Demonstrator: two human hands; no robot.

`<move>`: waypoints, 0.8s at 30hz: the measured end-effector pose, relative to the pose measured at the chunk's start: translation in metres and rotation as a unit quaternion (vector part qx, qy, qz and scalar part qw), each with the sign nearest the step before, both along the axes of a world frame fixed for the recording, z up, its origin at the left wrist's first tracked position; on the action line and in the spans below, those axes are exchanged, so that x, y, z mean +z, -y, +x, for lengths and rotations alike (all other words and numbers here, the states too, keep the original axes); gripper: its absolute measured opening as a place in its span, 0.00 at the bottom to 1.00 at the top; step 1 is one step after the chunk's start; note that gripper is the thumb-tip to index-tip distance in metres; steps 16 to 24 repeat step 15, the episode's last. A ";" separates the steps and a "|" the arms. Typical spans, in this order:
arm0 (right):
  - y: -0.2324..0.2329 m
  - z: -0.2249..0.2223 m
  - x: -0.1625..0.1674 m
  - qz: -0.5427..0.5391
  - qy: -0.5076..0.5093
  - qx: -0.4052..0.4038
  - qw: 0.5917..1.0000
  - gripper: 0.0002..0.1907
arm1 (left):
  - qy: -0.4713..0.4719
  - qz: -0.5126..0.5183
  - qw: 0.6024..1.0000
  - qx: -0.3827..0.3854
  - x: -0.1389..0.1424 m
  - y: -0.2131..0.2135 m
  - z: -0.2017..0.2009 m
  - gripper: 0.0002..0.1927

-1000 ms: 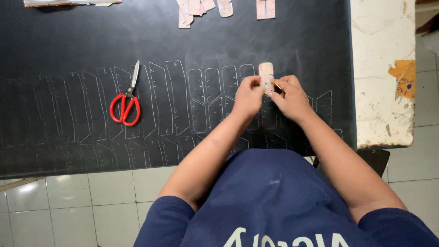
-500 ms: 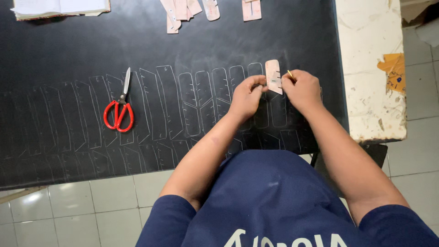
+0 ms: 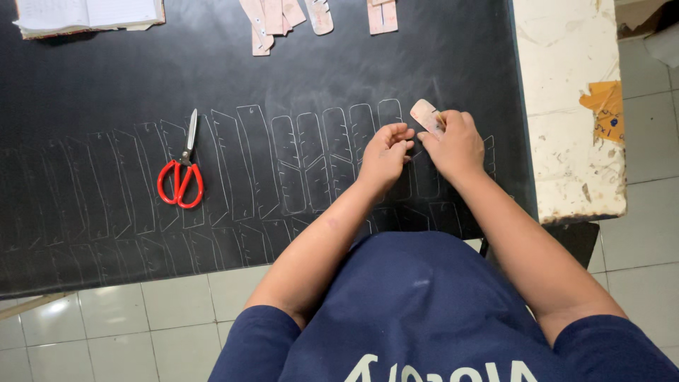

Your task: The person places a small paper pattern onto a large black sheet marked with chalk outlines and traces its edges with a pencil. They repeat this process for several pattern pieces, moving each one to a new outline and tracing it again.

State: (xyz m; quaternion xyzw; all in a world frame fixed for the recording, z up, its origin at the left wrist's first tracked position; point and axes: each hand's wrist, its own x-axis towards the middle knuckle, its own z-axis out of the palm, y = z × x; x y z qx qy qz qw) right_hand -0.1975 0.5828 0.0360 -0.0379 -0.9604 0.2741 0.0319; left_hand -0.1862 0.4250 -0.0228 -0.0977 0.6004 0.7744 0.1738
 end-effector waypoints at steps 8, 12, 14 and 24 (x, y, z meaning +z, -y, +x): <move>-0.003 -0.003 0.008 0.031 0.031 0.008 0.999 0.19 | -0.185 -0.301 0.934 -0.050 0.024 0.007 0.015 0.18; -0.011 -0.007 0.008 0.044 0.029 -0.005 0.999 0.27 | -0.363 -0.500 0.777 -0.122 0.044 0.025 0.032 0.21; -0.017 -0.013 0.007 0.034 0.096 -0.024 0.995 0.33 | -0.381 -0.515 0.754 -0.145 0.053 0.032 0.037 0.26; -0.021 -0.020 0.007 0.028 0.129 -0.032 0.991 0.35 | -0.391 -0.522 0.742 -0.156 0.057 0.035 0.039 0.28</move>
